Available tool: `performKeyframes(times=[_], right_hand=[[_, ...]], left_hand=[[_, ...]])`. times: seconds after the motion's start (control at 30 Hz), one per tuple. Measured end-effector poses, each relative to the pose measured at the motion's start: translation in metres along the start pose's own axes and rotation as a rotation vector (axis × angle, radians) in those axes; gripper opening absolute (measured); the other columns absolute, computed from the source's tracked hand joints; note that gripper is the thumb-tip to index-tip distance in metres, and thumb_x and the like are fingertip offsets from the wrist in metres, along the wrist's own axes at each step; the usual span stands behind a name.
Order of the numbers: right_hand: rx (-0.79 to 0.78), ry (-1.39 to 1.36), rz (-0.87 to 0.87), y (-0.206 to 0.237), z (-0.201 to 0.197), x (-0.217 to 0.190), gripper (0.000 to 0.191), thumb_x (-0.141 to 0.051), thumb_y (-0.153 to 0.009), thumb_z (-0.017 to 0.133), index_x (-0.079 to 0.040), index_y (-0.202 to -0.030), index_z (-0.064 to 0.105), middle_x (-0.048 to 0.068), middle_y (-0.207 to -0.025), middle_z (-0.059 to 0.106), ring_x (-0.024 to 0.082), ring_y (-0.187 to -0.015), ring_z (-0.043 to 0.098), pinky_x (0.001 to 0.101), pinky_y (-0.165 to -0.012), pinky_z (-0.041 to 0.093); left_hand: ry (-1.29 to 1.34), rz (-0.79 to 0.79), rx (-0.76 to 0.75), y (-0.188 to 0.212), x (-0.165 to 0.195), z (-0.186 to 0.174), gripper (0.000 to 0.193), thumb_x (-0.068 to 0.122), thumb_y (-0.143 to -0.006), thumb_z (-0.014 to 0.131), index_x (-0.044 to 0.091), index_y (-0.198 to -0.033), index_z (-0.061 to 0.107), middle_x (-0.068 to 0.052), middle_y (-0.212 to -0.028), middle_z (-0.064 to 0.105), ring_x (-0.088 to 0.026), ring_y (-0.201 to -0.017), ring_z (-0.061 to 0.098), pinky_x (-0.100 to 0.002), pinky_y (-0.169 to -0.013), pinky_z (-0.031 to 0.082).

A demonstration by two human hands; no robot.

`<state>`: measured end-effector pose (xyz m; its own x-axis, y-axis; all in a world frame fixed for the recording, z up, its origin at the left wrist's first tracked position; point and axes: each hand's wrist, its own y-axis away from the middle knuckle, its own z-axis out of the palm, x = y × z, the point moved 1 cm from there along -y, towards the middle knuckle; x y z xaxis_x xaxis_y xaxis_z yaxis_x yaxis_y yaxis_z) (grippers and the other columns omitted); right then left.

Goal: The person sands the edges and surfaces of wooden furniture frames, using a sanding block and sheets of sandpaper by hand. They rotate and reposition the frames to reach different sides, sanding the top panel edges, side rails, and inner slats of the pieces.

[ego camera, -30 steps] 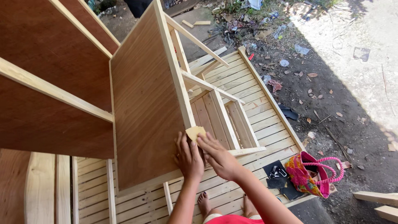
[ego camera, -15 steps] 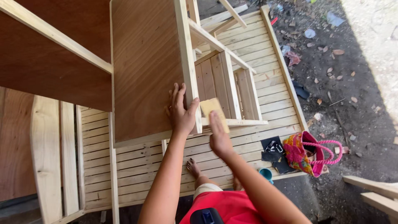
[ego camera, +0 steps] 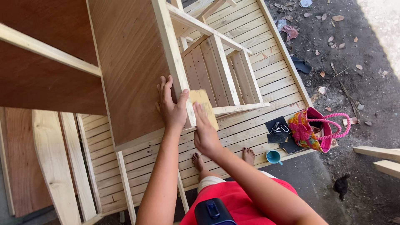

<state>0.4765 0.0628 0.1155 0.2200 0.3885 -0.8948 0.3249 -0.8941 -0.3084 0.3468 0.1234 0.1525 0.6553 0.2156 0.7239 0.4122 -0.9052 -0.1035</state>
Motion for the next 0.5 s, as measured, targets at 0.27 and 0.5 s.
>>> performKeyframes(times=[0.27, 0.5], right_hand=[[0.012, 0.139, 0.069, 0.045, 0.007, 0.106, 0.085, 0.018, -0.072, 0.037, 0.005, -0.157, 0.035, 0.027, -0.164, 0.033, 0.039, -0.156, 0.027, 0.0432, -0.129, 0.021], [0.262, -0.865, 0.567, 0.026, 0.013, 0.087, 0.047, -0.007, -0.113, 0.031, 0.006, -0.158, 0.036, 0.025, -0.170, 0.033, 0.035, -0.161, 0.027, 0.0404, -0.129, 0.020]], left_hand=[[0.013, -0.023, 0.002, 0.006, 0.009, -0.001, 0.073, 0.042, -0.088, 0.071, 0.019, -0.153, 0.047, -0.010, -0.171, 0.031, -0.035, -0.160, 0.019, -0.072, -0.118, 0.006], [0.043, -0.011, -0.030, 0.007, 0.015, -0.007, 0.088, 0.031, -0.071, 0.082, 0.016, -0.151, 0.047, -0.011, -0.171, 0.029, -0.036, -0.160, 0.016, -0.068, -0.119, 0.002]])
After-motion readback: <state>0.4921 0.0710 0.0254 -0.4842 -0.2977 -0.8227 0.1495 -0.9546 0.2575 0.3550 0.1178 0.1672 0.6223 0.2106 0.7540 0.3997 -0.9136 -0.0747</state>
